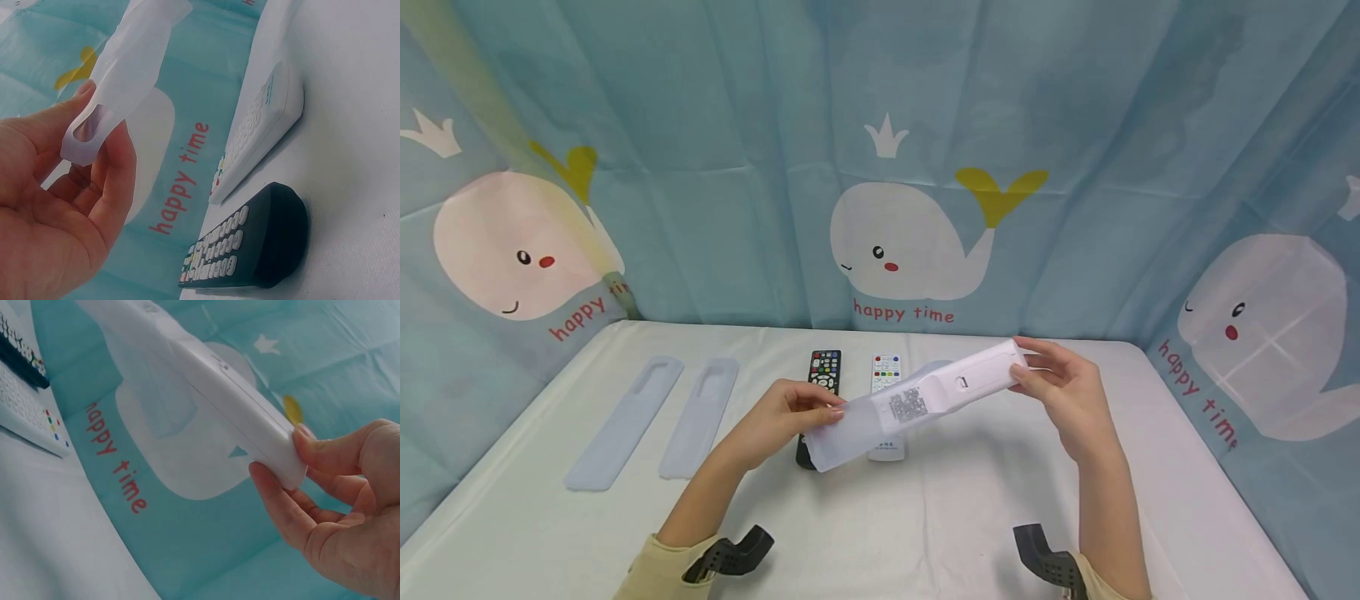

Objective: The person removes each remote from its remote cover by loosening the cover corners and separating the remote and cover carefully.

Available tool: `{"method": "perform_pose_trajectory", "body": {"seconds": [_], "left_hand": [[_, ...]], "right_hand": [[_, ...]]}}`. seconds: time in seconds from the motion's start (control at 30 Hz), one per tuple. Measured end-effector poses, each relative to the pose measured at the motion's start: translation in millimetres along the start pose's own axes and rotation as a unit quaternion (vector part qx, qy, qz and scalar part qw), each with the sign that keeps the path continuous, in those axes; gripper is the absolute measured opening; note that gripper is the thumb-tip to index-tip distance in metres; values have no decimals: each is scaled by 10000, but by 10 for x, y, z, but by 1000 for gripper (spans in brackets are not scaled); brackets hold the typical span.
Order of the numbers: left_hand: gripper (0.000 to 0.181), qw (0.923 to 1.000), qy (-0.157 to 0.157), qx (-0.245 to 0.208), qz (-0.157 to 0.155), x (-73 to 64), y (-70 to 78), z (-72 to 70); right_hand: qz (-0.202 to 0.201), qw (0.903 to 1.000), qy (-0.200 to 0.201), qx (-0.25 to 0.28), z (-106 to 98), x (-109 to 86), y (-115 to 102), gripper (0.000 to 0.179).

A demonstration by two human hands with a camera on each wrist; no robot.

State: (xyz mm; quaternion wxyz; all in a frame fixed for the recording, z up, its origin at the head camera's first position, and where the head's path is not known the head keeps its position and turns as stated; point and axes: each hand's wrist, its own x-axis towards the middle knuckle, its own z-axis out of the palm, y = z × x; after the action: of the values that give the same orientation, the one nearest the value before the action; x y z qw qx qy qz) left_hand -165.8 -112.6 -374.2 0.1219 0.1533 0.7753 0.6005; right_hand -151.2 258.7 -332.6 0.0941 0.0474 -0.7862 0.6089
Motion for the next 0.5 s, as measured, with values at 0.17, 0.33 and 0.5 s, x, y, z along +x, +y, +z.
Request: {"method": "perform_pose_trajectory", "body": {"seconds": [0.17, 0.33, 0.5], "left_hand": [[20, 10000, 12, 22, -21, -1, 4, -21], [20, 10000, 23, 42, -21, -2, -6, -39], [19, 10000, 15, 43, 7, -7, -15, -49]], "right_hand": [[25, 9997, 13, 253, -21, 1, 8, 36], [94, 9993, 72, 350, -46, 3, 16, 37], [61, 9997, 161, 184, -66, 0, 24, 42]]}}
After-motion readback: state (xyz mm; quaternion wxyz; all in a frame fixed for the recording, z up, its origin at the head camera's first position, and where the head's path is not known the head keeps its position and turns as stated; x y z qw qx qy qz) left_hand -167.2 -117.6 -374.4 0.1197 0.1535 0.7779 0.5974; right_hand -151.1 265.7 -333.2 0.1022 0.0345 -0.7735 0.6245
